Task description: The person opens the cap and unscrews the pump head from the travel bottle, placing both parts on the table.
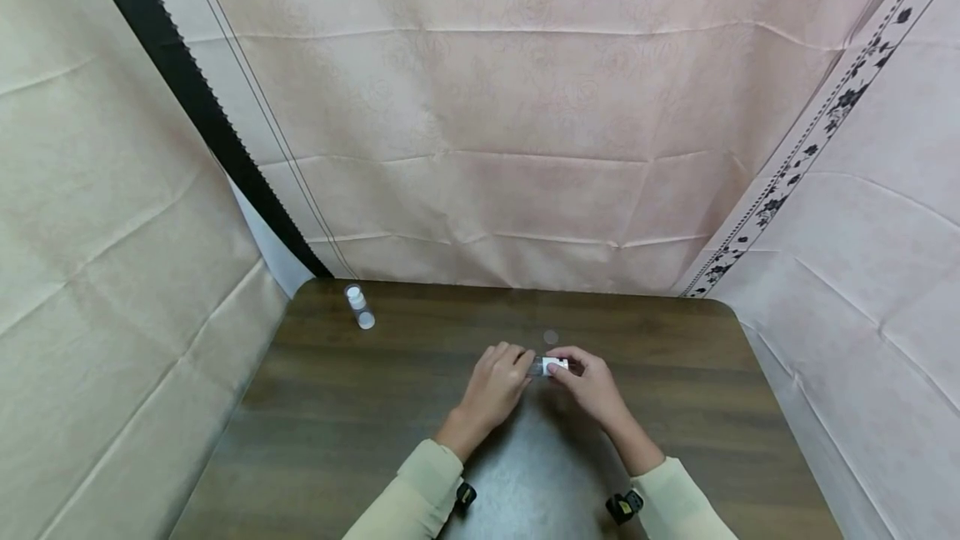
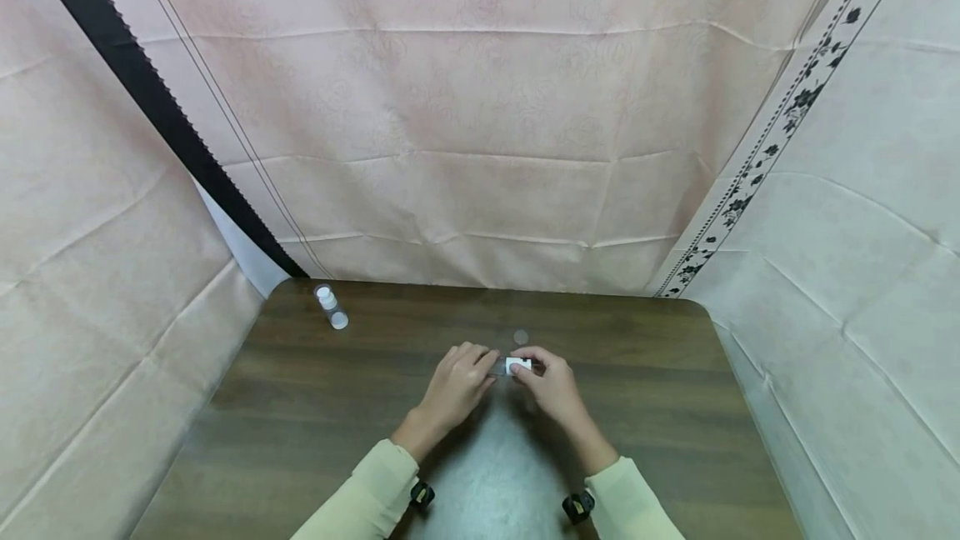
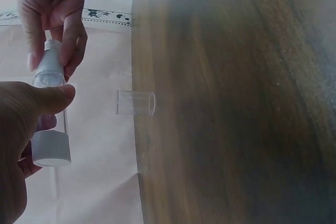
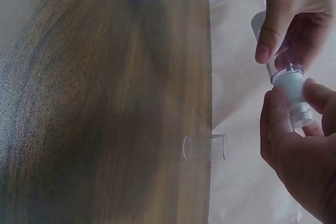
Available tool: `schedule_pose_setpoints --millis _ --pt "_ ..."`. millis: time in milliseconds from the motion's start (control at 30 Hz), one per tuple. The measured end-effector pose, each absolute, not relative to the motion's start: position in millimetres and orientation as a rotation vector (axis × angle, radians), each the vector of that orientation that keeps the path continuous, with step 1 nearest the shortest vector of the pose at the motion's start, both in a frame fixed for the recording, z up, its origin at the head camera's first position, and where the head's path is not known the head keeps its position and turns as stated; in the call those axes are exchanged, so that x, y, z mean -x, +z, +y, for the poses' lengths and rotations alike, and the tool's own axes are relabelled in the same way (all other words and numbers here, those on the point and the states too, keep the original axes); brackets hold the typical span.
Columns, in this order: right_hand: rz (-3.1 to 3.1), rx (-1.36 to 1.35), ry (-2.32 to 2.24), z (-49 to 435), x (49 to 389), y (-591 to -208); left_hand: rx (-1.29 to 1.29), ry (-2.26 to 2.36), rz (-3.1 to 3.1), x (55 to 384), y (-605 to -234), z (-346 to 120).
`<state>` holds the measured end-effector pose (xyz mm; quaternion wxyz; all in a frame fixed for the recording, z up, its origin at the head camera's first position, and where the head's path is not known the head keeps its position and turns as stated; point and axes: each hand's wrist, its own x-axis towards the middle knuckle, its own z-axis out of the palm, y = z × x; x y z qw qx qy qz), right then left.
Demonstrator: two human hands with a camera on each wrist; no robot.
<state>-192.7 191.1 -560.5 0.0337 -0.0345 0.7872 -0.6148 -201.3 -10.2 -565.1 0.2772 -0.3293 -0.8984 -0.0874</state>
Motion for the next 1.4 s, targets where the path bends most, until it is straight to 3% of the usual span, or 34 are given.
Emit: schedule_pose_setpoints --millis 633,1000,1400 --pt "2.657 0.308 -1.858 188.5 188.1 -556.8 0.834 -0.386 -2.472 201.7 -567.6 -10.0" --pt "2.703 0.075 -1.665 188.3 196.3 -552.4 0.858 -0.408 -2.409 202.5 -567.5 -8.4" --pt "2.606 0.073 -1.63 192.7 194.4 -553.8 0.832 -0.425 -2.471 200.9 -567.2 -6.9"
